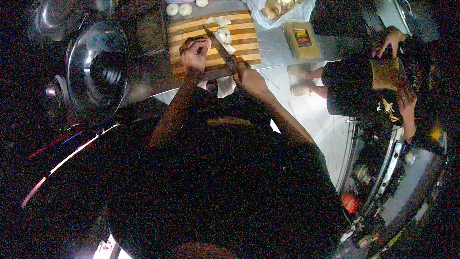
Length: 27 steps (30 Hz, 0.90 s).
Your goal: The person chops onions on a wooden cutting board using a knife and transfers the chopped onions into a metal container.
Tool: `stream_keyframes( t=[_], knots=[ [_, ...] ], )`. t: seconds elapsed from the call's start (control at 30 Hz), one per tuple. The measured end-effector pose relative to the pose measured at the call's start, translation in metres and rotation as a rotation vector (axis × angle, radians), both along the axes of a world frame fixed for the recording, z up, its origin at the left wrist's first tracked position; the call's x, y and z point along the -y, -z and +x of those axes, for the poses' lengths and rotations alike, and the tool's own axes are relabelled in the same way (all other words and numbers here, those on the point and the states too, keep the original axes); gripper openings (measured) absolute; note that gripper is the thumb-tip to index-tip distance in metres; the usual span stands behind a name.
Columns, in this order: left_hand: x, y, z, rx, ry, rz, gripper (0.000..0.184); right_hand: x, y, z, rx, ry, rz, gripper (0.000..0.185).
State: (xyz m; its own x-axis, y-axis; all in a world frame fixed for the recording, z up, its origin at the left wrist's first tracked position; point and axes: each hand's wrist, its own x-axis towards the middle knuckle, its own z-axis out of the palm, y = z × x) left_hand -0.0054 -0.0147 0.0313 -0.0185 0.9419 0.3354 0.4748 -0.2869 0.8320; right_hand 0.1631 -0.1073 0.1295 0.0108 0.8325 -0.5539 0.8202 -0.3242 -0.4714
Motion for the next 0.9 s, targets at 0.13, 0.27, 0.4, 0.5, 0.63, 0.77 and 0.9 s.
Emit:
stream_keyframes(
  t=[0.13, 0.27, 0.4, 0.5, 0.63, 0.77, 0.9],
  knots=[
    [0.002, 0.001, 0.0, -0.009, -0.007, 0.038, 0.007, 0.003, -0.001, 0.0, -0.009, -0.029, -0.025, 0.034],
    [-0.001, 0.001, -0.001, -0.018, 0.0, 0.05, 0.008, 0.004, 0.027, -0.003, 0.023, -0.073, 0.006, 0.034],
    [0.002, 0.005, 0.003, -0.023, -0.023, -0.105, 0.008, -0.001, 0.037, -0.011, -0.071, -0.046, 0.143, 0.035],
    [0.001, 0.007, 0.006, -0.099, -0.027, -0.041, 0.009, -0.004, 0.026, -0.001, -0.138, -0.023, 0.13, 0.036],
    [-0.004, -0.008, 0.009, -0.24, 0.011, 0.053, 0.015, -0.004, 0.037, 0.014, -0.064, -0.006, 0.152, 0.038],
    [-0.007, -0.001, 0.0, -0.04, 0.059, -0.033, 0.016, 0.0, 0.029, 0.015, -0.035, -0.051, 0.162, 0.038],
    [-0.006, 0.007, -0.007, 0.002, 0.134, -0.053, 0.014, 0.006, 0.03, 0.011, 0.079, -0.119, 0.062, 0.039]
  ],
)
